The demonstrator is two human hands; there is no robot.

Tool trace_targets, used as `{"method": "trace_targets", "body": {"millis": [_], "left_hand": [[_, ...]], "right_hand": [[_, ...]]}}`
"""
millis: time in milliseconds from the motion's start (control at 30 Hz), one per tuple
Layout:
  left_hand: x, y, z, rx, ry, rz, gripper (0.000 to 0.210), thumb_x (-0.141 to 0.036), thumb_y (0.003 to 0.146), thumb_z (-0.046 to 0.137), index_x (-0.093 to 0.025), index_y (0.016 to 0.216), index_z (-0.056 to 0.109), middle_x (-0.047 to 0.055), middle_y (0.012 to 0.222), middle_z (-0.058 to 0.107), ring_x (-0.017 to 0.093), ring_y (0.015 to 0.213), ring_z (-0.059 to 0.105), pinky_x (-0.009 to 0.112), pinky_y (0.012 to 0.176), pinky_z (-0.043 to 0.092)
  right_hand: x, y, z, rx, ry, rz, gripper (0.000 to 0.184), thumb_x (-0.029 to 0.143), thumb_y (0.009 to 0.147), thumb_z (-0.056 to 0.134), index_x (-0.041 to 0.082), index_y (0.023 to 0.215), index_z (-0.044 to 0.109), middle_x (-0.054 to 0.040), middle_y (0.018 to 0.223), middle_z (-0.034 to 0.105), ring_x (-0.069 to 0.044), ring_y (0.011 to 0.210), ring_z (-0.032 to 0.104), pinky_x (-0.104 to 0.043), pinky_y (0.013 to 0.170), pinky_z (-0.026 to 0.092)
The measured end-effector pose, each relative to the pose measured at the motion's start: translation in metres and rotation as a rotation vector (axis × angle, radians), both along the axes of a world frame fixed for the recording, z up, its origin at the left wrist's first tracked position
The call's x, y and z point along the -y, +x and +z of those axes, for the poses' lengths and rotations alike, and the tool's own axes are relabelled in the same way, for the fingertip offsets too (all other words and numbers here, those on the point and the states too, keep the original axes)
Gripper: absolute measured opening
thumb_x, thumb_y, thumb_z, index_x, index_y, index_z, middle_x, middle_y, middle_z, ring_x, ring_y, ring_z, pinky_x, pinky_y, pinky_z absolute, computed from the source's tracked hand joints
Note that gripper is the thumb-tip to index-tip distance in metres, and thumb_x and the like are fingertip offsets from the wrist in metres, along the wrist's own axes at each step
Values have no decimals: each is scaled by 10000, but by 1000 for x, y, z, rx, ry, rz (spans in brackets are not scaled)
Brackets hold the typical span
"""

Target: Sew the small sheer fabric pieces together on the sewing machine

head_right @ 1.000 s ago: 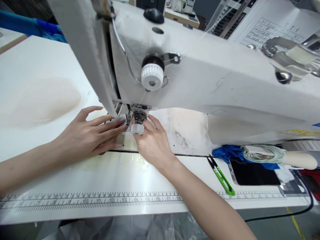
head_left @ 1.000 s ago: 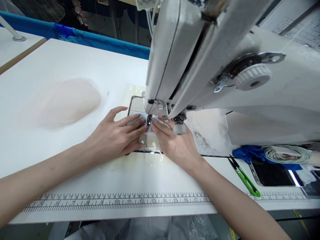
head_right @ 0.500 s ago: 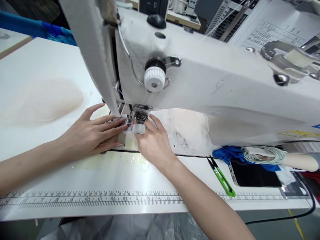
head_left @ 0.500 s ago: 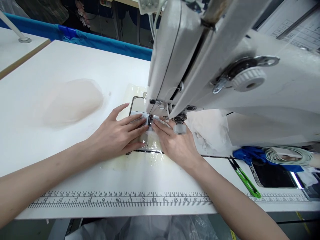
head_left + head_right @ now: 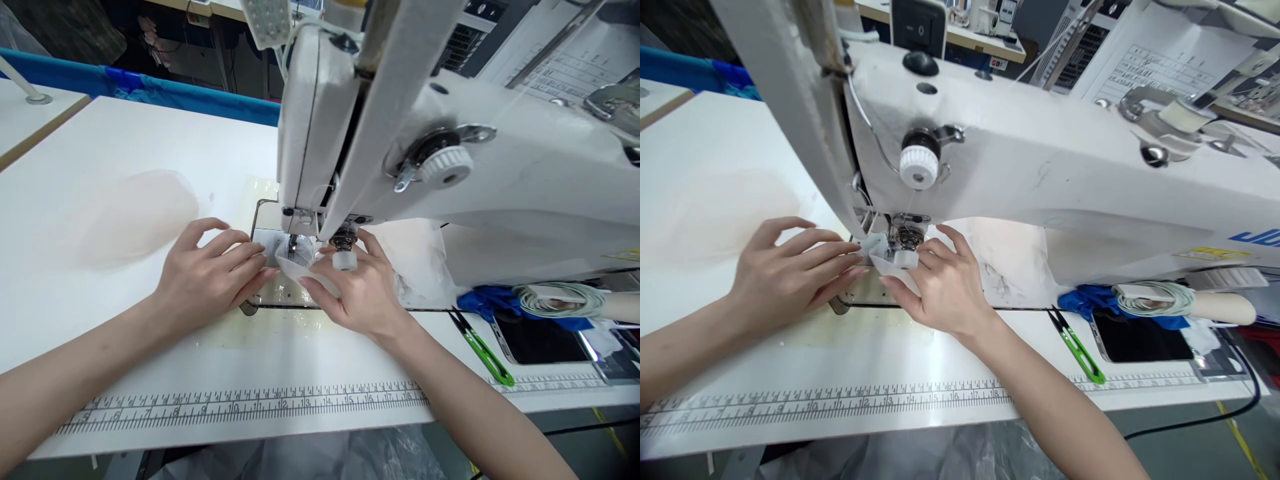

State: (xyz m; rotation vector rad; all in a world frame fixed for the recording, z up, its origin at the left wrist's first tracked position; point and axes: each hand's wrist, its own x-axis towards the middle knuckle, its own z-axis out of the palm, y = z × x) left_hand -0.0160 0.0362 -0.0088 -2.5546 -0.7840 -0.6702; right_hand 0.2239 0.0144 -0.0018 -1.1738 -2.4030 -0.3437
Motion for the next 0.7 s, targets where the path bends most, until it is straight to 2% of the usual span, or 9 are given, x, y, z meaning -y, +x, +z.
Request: {"method": "trace_targets", "body": {"millis": [100, 200, 300, 367, 433, 533, 600, 667, 700], "left_hand": [[7, 5, 2, 5, -11, -82, 269, -362, 942, 571, -242, 1177, 617, 7, 1122, 730, 216, 971, 676, 412, 860, 477], [5, 5, 3, -59, -55, -159, 342, -453, 967, 514, -214, 1192, 609, 3, 1168, 715, 209, 1027, 659, 408, 867, 476], [-3, -3, 9, -87, 90, 31, 174, -366, 943, 573, -222, 892, 656, -3, 894, 762, 239, 908, 687, 455, 816, 478], [-3, -7, 14, -70, 133, 194, 119, -297, 933, 579, -232, 856, 642, 8, 872, 756, 256, 885, 690, 468, 780, 482], [1, -5, 17, 10, 16, 165, 111, -289, 944, 555, -233, 976, 645, 10, 964, 754, 231, 903, 693, 435, 774, 506], [8, 4, 11, 52, -226, -32, 286, -380, 983, 477, -191, 1138, 625, 39, 1103, 731, 214, 1024, 680, 382, 823, 540], [7, 8, 4, 9, -293, 12, 401, -458, 991, 434, -173, 1221, 599, 81, 1211, 689, 255, 1122, 645, 436, 920, 516], [4, 8, -1, 16, -286, 84, 410, -459, 987, 450, -177, 1253, 585, 101, 1246, 669, 279, 1159, 625, 486, 1005, 465], [1, 7, -2, 32, -271, 63, 382, -428, 985, 470, -183, 1255, 584, 98, 1245, 670, 274, 1160, 624, 486, 1030, 449]], "right_hand": [[-1, 2, -1, 68, 67, -29, 282, 142, 914, 467, 181, 854, 740, -34, 873, 734, -177, 835, 617, -387, 1057, 364], [-2, 4, -3, 195, 89, -78, 352, -12, 820, 439, 155, 919, 732, -51, 958, 725, -201, 918, 610, -404, 1074, 345], [0, 4, -3, 139, 40, -29, 392, -62, 780, 430, 203, 782, 719, -7, 890, 727, -168, 821, 611, -384, 1059, 366], [2, 3, -3, 87, 9, 7, 400, -82, 758, 429, 211, 724, 699, 0, 894, 737, -163, 848, 623, -367, 1029, 397], [6, 1, -5, 68, -3, 46, 396, -84, 767, 423, 196, 768, 702, -19, 943, 750, -174, 930, 639, -358, 1001, 425], [10, -3, -9, 35, -26, 97, 380, -64, 819, 414, 177, 865, 704, -27, 970, 761, -172, 949, 663, -351, 986, 447], [13, -5, -11, 12, -37, 112, 374, -57, 840, 412, 177, 893, 698, -21, 979, 762, -167, 943, 673, -359, 994, 449], [15, -8, -12, 2, -42, 123, 380, -57, 851, 399, 175, 912, 694, -20, 983, 761, -167, 970, 673, -375, 1023, 438], [15, -9, -13, 2, -45, 126, 386, -57, 856, 389, 170, 930, 692, -22, 980, 760, -166, 986, 670, -381, 1037, 431]]}}
